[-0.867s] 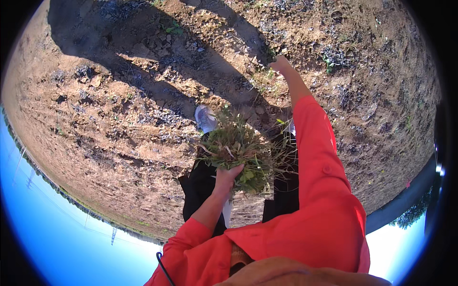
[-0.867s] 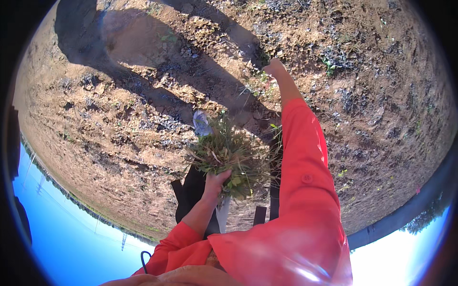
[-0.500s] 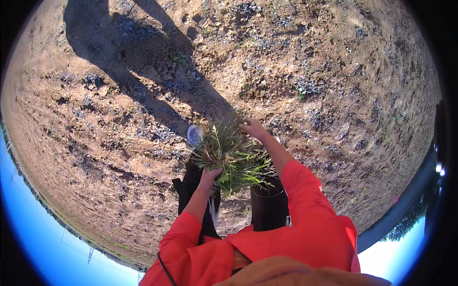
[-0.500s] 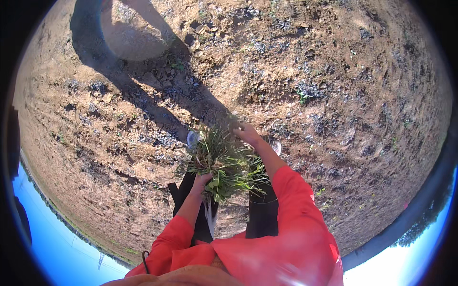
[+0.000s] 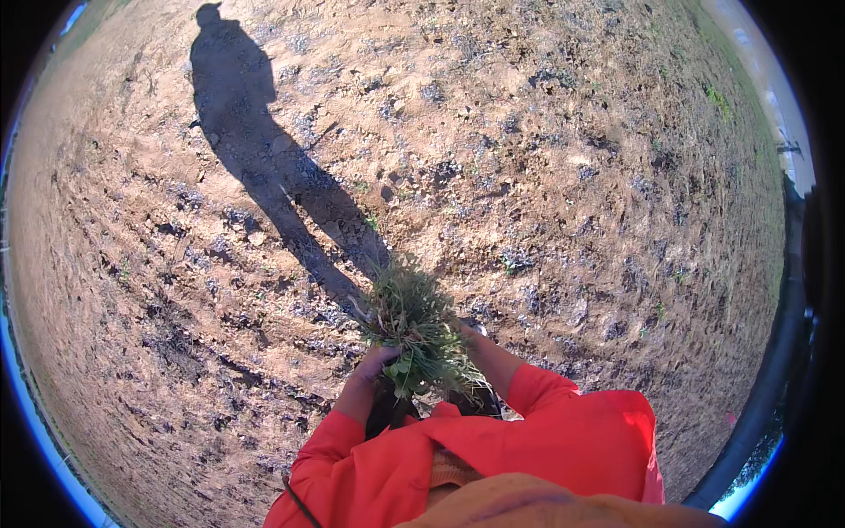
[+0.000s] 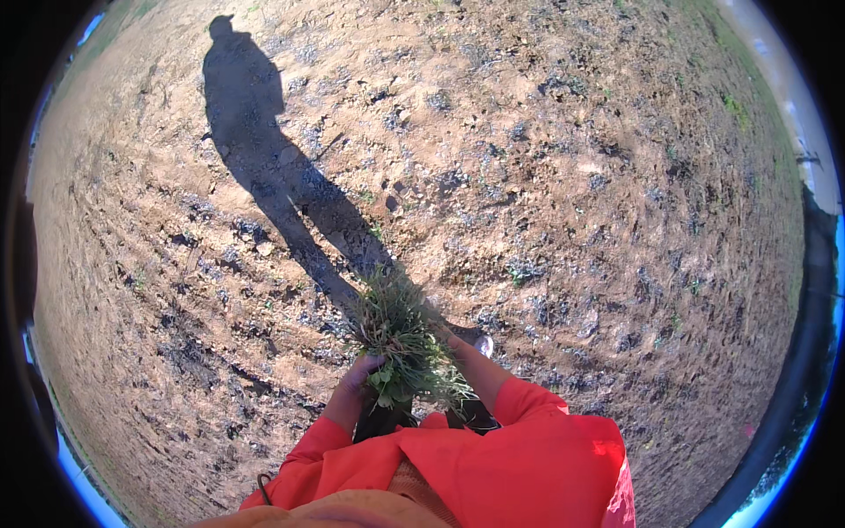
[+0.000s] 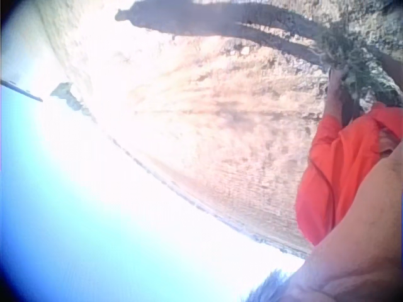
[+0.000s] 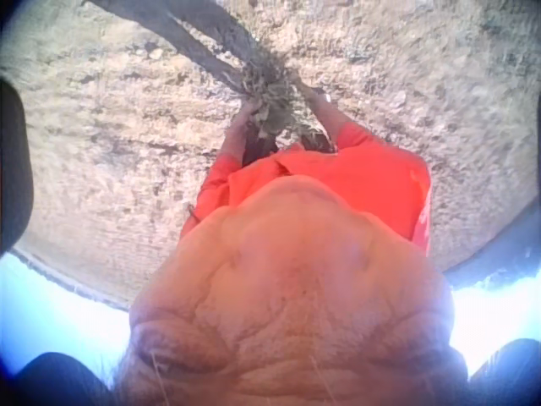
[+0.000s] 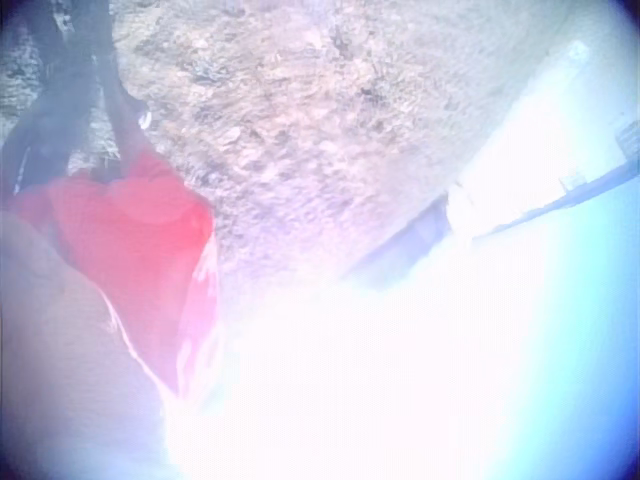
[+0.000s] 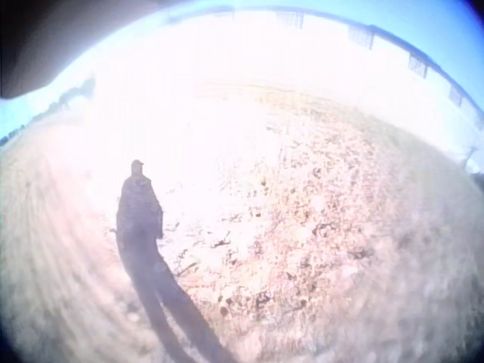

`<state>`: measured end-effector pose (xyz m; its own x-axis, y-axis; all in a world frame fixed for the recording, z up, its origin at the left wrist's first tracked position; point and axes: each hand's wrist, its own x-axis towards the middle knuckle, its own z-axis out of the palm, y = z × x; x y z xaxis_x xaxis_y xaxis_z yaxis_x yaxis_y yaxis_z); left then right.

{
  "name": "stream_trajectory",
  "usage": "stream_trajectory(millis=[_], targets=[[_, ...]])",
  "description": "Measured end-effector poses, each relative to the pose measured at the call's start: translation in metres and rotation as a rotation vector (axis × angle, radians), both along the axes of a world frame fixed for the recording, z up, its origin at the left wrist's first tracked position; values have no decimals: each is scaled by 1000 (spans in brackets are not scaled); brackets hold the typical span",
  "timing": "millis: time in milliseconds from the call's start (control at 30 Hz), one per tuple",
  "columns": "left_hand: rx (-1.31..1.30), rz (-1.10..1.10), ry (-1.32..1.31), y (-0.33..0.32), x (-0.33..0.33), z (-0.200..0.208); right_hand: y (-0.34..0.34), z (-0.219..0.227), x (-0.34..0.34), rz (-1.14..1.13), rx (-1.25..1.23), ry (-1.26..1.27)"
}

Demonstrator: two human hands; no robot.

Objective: The person repeatedly bends to pull weeds from a tilled field by hand and gathers them into a growing bunch held in one hand. The person moves along the rows, continuing to uproot and collect weeds throughout the clip.

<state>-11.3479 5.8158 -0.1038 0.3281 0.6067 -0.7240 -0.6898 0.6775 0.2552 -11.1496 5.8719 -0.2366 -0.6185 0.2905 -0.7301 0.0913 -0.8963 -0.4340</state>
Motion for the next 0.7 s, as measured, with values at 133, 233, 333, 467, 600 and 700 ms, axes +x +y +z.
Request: stream_trajectory(millis=[133,233,333,467,600,700], targets=[[188,-40,33,7,-46,52,21,57,-36,100,94,-13],[282,13,161,0,-88,112,36,97,-73,209,150,0],[382,132,168,-1,-107,145,55,133,-103,271,229,-6],[388,278,160,-8,-131,172,79,163,-140,335,335,2],[343,410,272,-16,-155,182,112,180,-151,346,457,-30],[286,499,455,-30,-177,188,145,211,-126,358,344,-225]])
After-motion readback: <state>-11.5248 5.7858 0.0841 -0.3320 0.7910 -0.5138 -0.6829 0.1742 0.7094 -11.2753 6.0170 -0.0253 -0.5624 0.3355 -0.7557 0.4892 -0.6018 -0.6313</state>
